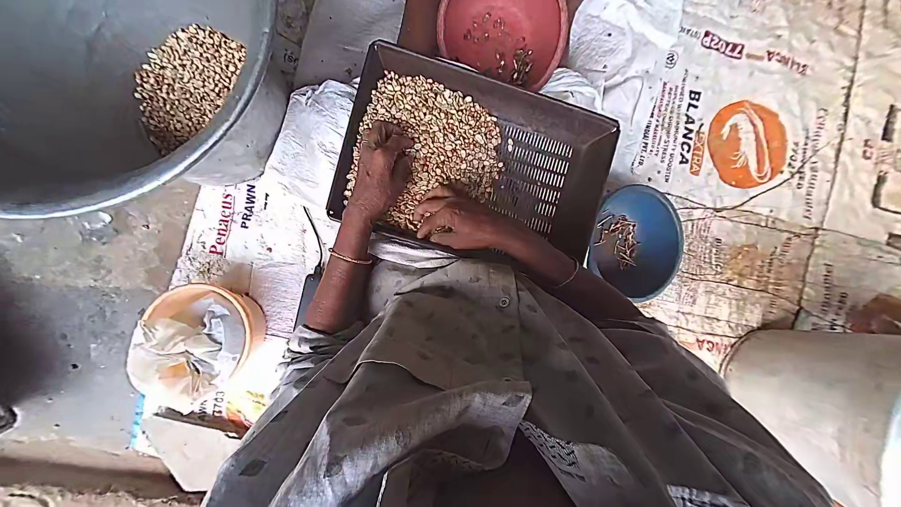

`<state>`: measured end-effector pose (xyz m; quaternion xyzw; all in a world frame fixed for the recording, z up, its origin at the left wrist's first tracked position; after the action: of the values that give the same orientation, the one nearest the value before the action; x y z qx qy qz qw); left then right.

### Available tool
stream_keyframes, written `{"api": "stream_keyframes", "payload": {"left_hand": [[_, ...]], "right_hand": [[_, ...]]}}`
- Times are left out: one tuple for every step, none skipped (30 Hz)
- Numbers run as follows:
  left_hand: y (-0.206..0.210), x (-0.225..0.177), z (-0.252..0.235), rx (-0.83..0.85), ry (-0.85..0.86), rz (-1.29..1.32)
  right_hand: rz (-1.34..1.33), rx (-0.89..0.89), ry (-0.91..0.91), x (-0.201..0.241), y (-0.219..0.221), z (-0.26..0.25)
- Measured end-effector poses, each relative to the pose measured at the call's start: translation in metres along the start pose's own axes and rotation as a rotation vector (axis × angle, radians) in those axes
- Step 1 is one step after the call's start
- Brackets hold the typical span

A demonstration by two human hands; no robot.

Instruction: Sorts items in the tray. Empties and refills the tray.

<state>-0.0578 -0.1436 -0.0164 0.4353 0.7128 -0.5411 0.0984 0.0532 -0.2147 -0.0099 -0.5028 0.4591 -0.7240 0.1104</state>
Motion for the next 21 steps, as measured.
{"api": "stream_keyframes", "payload": {"left_hand": [[0.000,0.001,0.000,0.001,0.003,-0.003],[0.000,0.002,0.001,0.002,0.002,-0.003],[0.001,0.002,0.001,0.005,0.000,0.001],[0.002,0.003,0.001,0.009,-0.001,0.005],[0.003,0.003,0.002,0.011,0.002,0.005],[0.003,0.002,0.002,0.010,0.003,0.005],[0.003,0.003,0.002,0.010,-0.002,0.006],[0.003,0.002,0.002,0.012,-0.007,0.008],[0.003,0.002,0.001,0.008,-0.011,0.012],[0.003,0.002,0.001,0.003,-0.012,0.020],[0.003,0.002,0.001,0.003,-0.014,0.026],[0.004,0.003,0.001,0.008,-0.013,0.025],[0.004,0.003,0.001,0.010,-0.013,0.023],[0.004,0.003,0.001,0.014,-0.015,0.017],[0.004,0.003,0.001,0.017,-0.015,0.012],[0.003,0.002,0.001,0.023,-0.020,0.008],[0.003,0.001,0.002,0.032,-0.024,0.001],[0.003,0.000,0.002,0.037,-0.019,-0.002],[0.003,-0.002,0.001,0.036,-0.013,0.000],[0.003,-0.003,0.001,0.034,-0.006,0.000],[0.003,-0.003,0.001,0.030,0.001,-0.002]], "right_hand": [[0.096,0.054,0.006,-0.002,0.013,0.004],[0.156,0.087,0.069,-0.012,0.016,0.009],[0.197,0.070,0.171,-0.030,0.008,0.016],[0.222,0.038,0.312,-0.055,-0.005,0.025],[0.226,-0.024,0.448,-0.083,-0.023,0.036],[0.197,-0.085,0.570,-0.107,-0.042,0.051],[0.148,-0.142,0.666,-0.125,-0.062,0.067],[0.086,-0.196,0.719,-0.137,-0.082,0.084],[0.000,-0.244,0.739,-0.140,-0.099,0.100],[-0.099,-0.290,0.736,-0.137,-0.113,0.114],[-0.202,-0.330,0.719,-0.131,-0.122,0.127],[-0.306,-0.370,0.687,-0.122,-0.130,0.136],[-0.384,-0.409,0.645,-0.113,-0.137,0.141],[-0.407,-0.446,0.599,-0.107,-0.143,0.145],[-0.369,-0.484,0.555,-0.105,-0.148,0.147],[-0.284,-0.520,0.553,-0.109,-0.149,0.149],[-0.167,-0.550,0.604,-0.117,-0.148,0.150],[-0.070,-0.576,0.665,-0.125,-0.145,0.150],[-0.015,-0.595,0.717,-0.130,-0.143,0.150],[-0.018,-0.615,0.732,-0.133,-0.142,0.149],[-0.060,-0.628,0.729,-0.133,-0.139,0.147]]}}
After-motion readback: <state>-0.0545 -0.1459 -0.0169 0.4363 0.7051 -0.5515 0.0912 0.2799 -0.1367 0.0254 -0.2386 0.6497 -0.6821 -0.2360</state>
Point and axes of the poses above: each hand's wrist, its own z-axis away from the middle knuckle, its own y-axis out of the palm, x = y × z, the point moved 10 cm from there along -z, towards the middle knuckle, and after that the axes turned 14 degrees about y, right-handed, at the moved point
